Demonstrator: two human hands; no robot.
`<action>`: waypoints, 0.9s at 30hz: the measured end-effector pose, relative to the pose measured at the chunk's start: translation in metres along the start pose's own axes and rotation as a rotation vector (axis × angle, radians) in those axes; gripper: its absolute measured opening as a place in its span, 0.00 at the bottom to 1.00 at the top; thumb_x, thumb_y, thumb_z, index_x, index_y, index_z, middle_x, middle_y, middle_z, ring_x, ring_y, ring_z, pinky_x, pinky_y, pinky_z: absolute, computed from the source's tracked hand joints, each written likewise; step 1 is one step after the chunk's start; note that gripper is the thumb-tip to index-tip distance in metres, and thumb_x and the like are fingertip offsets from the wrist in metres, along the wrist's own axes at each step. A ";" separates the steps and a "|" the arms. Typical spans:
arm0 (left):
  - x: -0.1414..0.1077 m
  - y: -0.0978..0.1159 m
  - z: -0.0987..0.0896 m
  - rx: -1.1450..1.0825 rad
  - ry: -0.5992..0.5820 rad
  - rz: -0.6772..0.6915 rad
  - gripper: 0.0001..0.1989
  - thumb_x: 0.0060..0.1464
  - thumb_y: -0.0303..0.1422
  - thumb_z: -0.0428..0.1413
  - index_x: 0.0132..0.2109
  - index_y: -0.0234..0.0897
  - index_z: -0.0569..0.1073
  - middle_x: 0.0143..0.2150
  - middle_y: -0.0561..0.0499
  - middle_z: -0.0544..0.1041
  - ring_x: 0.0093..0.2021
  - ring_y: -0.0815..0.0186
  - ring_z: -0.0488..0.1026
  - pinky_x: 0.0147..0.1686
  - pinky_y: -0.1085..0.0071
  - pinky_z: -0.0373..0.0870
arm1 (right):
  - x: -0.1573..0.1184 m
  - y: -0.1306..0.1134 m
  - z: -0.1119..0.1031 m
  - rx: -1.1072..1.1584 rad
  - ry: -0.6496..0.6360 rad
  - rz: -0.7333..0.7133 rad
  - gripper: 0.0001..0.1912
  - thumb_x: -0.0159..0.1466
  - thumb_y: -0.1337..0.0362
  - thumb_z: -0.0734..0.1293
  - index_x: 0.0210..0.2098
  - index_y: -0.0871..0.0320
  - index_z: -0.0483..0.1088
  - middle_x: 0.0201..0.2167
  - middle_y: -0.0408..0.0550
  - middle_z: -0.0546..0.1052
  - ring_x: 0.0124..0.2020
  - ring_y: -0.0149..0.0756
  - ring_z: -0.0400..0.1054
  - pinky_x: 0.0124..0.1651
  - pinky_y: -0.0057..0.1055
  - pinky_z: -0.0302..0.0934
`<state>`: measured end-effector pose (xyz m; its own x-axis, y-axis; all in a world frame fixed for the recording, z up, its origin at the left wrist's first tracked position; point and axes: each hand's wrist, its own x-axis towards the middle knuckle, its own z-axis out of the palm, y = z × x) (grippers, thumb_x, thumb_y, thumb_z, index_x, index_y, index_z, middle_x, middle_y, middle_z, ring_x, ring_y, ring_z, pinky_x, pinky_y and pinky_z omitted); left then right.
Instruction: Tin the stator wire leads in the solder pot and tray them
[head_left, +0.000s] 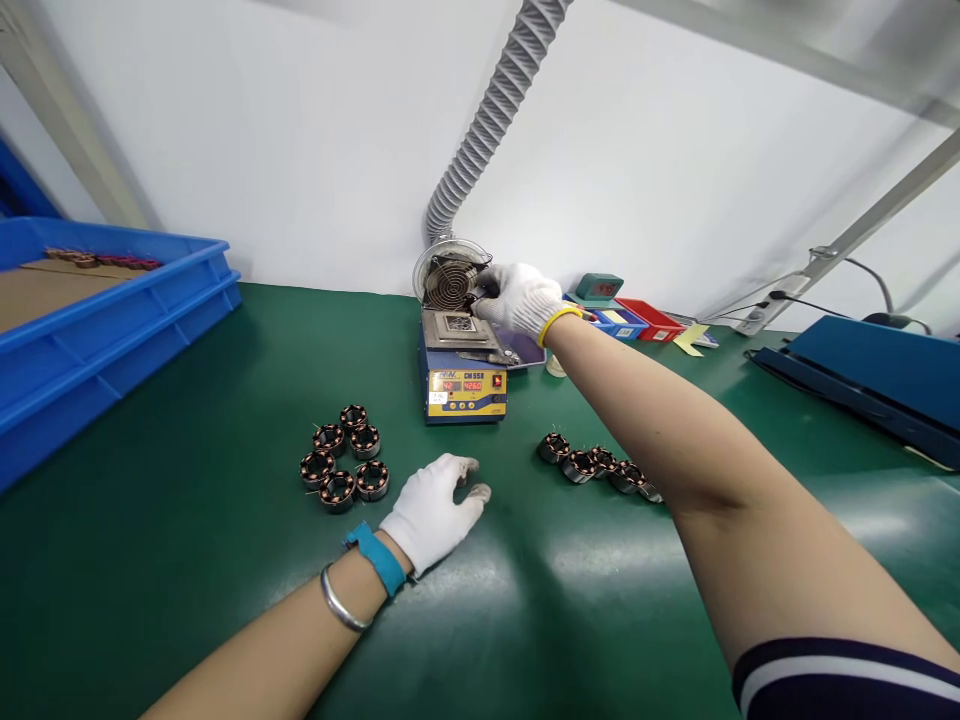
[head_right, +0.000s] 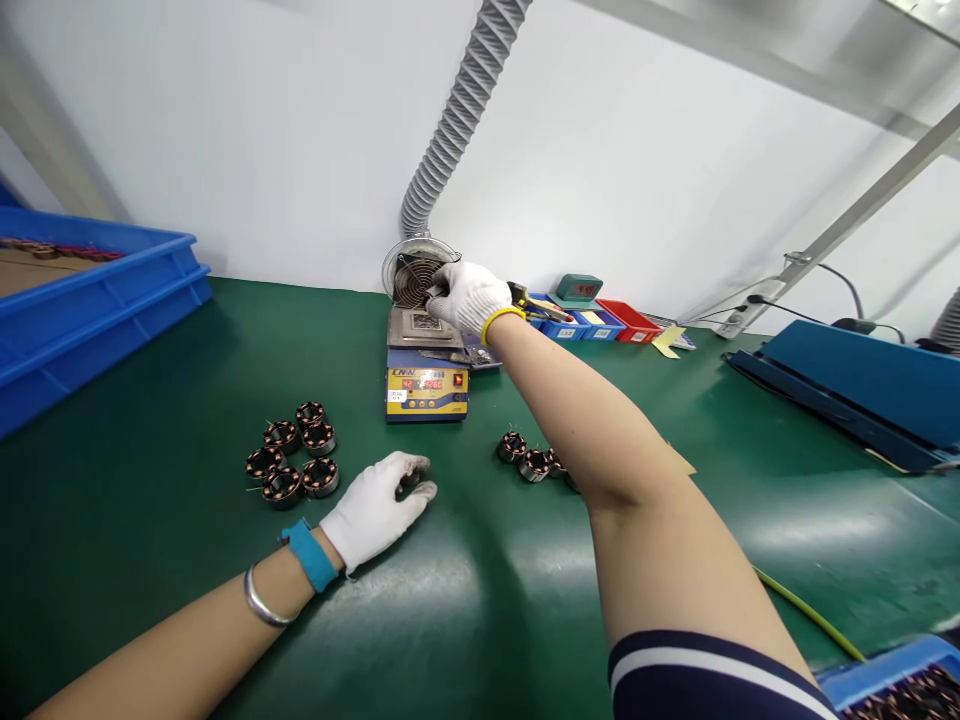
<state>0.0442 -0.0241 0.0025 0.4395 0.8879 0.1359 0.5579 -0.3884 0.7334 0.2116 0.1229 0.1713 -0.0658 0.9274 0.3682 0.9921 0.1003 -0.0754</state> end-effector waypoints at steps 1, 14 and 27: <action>0.000 -0.001 0.000 -0.014 0.000 -0.001 0.16 0.54 0.36 0.54 0.48 0.35 0.73 0.45 0.45 0.78 0.44 0.58 0.75 0.45 0.60 0.72 | -0.002 0.000 -0.002 0.020 -0.008 0.006 0.19 0.53 0.57 0.66 0.44 0.51 0.75 0.37 0.46 0.77 0.39 0.43 0.70 0.42 0.38 0.65; 0.007 -0.009 0.003 -0.358 0.559 -0.050 0.28 0.54 0.39 0.54 0.59 0.30 0.65 0.54 0.38 0.74 0.51 0.57 0.74 0.53 0.61 0.69 | -0.118 -0.045 0.040 0.707 -0.360 0.278 0.31 0.55 0.55 0.69 0.58 0.51 0.66 0.46 0.45 0.76 0.49 0.42 0.70 0.56 0.39 0.61; 0.003 -0.005 0.000 -0.548 0.296 -0.025 0.34 0.50 0.40 0.56 0.62 0.28 0.62 0.56 0.41 0.73 0.56 0.57 0.70 0.56 0.64 0.67 | -0.146 -0.021 0.054 1.202 -0.864 0.345 0.16 0.52 0.55 0.72 0.27 0.60 0.67 0.19 0.43 0.72 0.21 0.28 0.67 0.25 0.21 0.64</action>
<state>0.0427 -0.0196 -0.0011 0.1735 0.9564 0.2350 0.0885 -0.2528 0.9635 0.1946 0.0047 0.0694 -0.3193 0.8436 -0.4317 0.3263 -0.3299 -0.8858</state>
